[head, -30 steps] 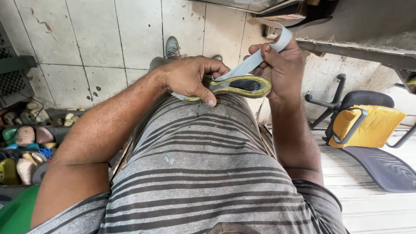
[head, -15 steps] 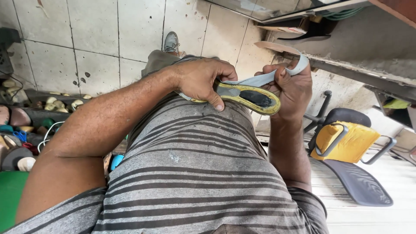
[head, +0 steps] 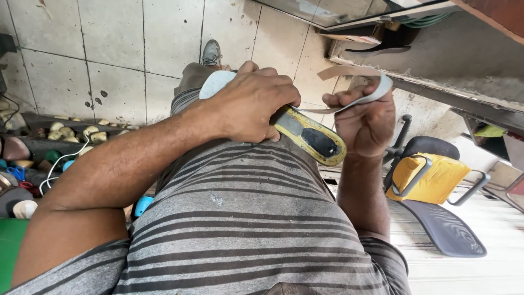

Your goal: Applying a lining strip to a shoe insole and trimming the edges with scissors.

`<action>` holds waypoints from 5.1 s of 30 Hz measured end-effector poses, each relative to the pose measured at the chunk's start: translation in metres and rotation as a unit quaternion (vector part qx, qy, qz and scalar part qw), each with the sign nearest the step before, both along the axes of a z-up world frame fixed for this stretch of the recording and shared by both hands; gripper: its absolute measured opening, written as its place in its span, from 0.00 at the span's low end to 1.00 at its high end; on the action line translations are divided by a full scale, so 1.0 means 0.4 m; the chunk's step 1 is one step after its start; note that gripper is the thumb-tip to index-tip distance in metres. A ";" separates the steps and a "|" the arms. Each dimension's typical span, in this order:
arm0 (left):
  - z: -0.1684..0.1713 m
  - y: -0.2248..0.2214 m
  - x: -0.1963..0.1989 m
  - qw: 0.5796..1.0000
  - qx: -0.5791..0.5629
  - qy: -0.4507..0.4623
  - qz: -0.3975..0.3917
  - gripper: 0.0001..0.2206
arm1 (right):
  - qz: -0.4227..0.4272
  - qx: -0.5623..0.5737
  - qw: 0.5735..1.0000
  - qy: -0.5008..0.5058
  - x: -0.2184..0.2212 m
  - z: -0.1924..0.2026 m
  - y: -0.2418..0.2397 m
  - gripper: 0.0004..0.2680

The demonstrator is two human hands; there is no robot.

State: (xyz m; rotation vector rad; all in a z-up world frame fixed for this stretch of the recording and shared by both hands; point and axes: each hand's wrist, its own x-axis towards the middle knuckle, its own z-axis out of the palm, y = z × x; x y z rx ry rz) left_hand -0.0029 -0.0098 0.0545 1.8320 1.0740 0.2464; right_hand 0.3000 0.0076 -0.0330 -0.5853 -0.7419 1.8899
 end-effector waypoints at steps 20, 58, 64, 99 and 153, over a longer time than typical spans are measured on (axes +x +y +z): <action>-0.024 0.004 -0.001 0.988 -0.109 -0.105 0.013 0.40 | 0.126 -0.224 0.918 -0.301 -0.092 0.018 0.010 0.15; -0.034 0.034 -0.009 0.986 -0.118 -0.116 -0.004 0.28 | 0.115 -0.195 0.903 -0.366 -0.087 0.035 -0.055 0.10; -0.048 0.034 -0.009 0.983 -0.105 -0.152 0.003 0.26 | -0.027 -0.200 0.935 -0.292 -0.099 -0.005 -0.088 0.11; -0.080 0.015 -0.007 0.973 -0.117 -0.180 0.084 0.26 | -0.123 -0.219 0.955 -0.154 -0.136 0.128 -0.065 0.13; -0.180 -0.055 0.009 0.937 -0.163 -0.244 0.189 0.29 | -0.196 -0.049 0.959 -0.200 -0.018 0.095 -0.080 0.08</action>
